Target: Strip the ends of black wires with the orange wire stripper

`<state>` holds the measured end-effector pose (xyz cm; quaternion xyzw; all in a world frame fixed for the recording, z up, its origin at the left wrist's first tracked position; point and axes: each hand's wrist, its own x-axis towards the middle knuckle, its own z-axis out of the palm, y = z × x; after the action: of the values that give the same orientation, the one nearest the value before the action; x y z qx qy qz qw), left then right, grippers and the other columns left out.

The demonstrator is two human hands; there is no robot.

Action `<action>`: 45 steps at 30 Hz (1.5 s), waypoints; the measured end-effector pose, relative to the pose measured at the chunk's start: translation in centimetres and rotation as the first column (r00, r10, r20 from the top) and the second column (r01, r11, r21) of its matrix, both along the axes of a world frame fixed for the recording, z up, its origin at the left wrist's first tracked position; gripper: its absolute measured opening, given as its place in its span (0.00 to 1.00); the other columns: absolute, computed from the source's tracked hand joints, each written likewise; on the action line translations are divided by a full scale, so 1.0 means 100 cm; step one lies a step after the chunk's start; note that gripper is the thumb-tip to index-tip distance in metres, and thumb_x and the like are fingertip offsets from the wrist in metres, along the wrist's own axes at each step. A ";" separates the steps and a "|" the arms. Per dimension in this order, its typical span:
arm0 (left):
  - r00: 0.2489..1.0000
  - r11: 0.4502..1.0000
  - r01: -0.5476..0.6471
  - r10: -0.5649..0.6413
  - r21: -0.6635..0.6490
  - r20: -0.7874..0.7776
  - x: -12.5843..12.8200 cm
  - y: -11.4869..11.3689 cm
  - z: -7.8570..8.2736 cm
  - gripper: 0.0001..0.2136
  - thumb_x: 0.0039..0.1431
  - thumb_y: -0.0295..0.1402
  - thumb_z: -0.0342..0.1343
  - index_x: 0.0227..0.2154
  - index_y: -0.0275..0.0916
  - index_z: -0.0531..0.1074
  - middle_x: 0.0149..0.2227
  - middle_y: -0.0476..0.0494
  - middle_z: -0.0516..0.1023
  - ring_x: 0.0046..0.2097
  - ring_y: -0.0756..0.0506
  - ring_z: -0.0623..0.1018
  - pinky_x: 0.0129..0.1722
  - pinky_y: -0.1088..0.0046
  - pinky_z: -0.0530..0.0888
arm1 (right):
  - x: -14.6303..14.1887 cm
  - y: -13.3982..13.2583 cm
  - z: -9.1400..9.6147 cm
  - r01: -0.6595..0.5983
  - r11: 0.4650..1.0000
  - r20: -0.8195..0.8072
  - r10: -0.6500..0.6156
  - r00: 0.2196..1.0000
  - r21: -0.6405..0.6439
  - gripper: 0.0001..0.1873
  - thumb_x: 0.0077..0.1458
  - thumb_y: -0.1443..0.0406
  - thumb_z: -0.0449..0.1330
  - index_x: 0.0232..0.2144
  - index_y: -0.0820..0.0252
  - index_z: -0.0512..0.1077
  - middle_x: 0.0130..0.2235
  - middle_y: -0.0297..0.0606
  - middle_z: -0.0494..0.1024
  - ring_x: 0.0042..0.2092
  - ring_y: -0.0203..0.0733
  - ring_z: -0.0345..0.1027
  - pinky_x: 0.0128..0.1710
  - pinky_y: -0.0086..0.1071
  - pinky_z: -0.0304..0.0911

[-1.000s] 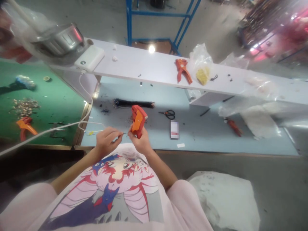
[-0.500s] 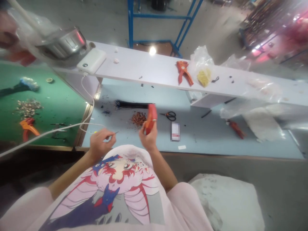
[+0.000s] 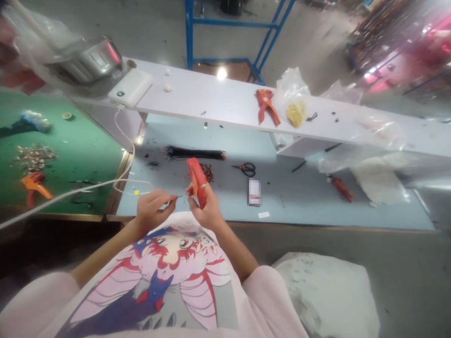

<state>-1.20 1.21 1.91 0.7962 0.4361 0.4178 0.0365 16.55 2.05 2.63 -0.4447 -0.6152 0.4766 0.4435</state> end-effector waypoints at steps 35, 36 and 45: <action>0.987 0.989 -0.146 0.143 0.038 0.066 -0.014 -0.020 0.000 0.05 0.48 0.26 0.56 0.20 0.38 0.68 0.15 0.55 0.61 0.19 0.54 0.62 0.21 0.79 0.60 | 0.054 0.046 -0.011 0.526 0.582 0.090 -0.719 0.689 0.620 0.11 0.48 0.66 0.55 0.37 0.57 0.63 0.33 0.38 0.70 0.34 0.41 0.68 0.36 0.38 0.66; 0.976 0.983 -0.181 0.181 -0.011 0.122 -0.016 -0.023 0.000 0.04 0.48 0.26 0.57 0.21 0.37 0.69 0.15 0.56 0.60 0.19 0.55 0.61 0.21 0.80 0.60 | 0.065 0.050 -0.011 0.624 0.582 0.017 -0.738 0.675 0.522 0.11 0.49 0.66 0.55 0.37 0.57 0.62 0.34 0.38 0.69 0.34 0.40 0.68 0.37 0.38 0.66; 0.965 0.976 -0.130 0.164 -0.174 0.203 0.005 -0.021 0.011 0.02 0.50 0.26 0.57 0.26 0.37 0.73 0.17 0.55 0.62 0.21 0.55 0.62 0.23 0.80 0.61 | 0.052 0.005 -0.024 0.178 0.950 -0.318 -0.257 0.913 -0.257 0.16 0.45 0.66 0.61 0.39 0.59 0.65 0.34 0.36 0.70 0.32 0.38 0.68 0.33 0.36 0.69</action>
<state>-0.71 -0.88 2.99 0.7060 0.5195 0.4673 0.1159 21.71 2.52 0.20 -0.4663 -0.4161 0.5608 0.5430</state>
